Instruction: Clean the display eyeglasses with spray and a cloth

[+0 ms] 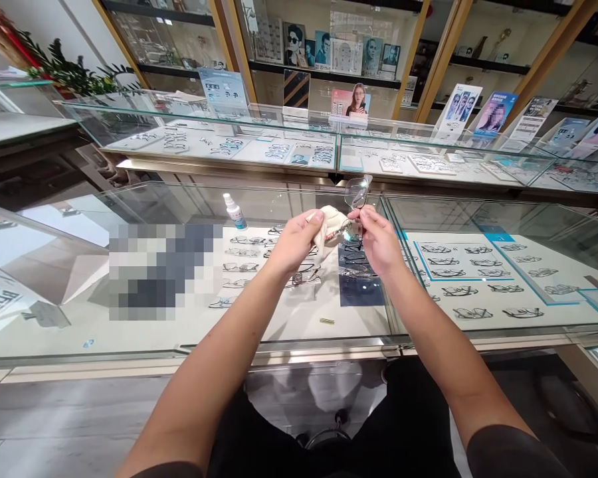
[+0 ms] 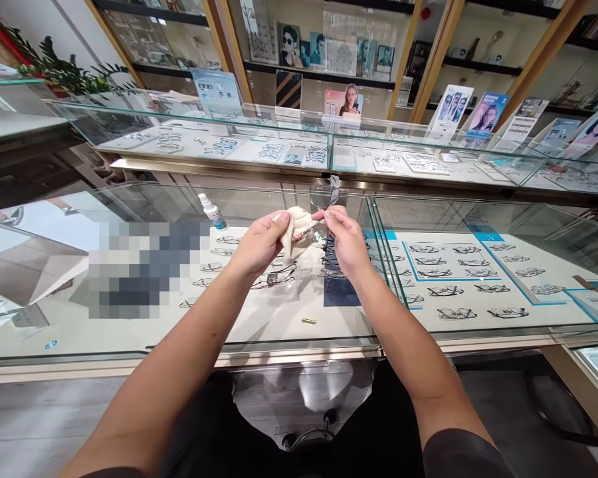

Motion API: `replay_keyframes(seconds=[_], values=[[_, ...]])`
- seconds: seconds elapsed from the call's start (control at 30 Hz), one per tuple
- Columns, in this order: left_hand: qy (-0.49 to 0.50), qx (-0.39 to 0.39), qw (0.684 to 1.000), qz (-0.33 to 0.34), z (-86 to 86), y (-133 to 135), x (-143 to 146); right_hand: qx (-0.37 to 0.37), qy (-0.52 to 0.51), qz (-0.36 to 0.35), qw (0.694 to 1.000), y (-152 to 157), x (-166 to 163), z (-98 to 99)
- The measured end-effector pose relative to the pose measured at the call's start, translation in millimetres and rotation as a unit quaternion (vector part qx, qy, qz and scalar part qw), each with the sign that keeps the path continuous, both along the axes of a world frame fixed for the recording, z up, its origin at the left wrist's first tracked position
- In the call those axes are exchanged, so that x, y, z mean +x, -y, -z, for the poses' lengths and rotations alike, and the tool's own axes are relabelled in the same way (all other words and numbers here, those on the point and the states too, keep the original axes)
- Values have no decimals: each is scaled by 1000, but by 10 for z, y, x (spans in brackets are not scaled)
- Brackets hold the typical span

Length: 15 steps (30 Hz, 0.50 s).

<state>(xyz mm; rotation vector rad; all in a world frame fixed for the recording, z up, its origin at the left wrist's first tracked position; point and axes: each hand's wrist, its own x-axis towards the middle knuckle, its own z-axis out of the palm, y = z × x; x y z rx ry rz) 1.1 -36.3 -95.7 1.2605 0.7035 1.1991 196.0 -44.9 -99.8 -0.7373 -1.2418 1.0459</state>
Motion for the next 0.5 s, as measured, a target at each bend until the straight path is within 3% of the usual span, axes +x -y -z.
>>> replay_keyframes(seconds=[0.23,0.5], values=[[-25,-22,994,100,16,145,135,-49,-22,-25,998,38,-103,28],[1,-37,997,69,110,135,204,-38,11,-57,998,67,-162,105]])
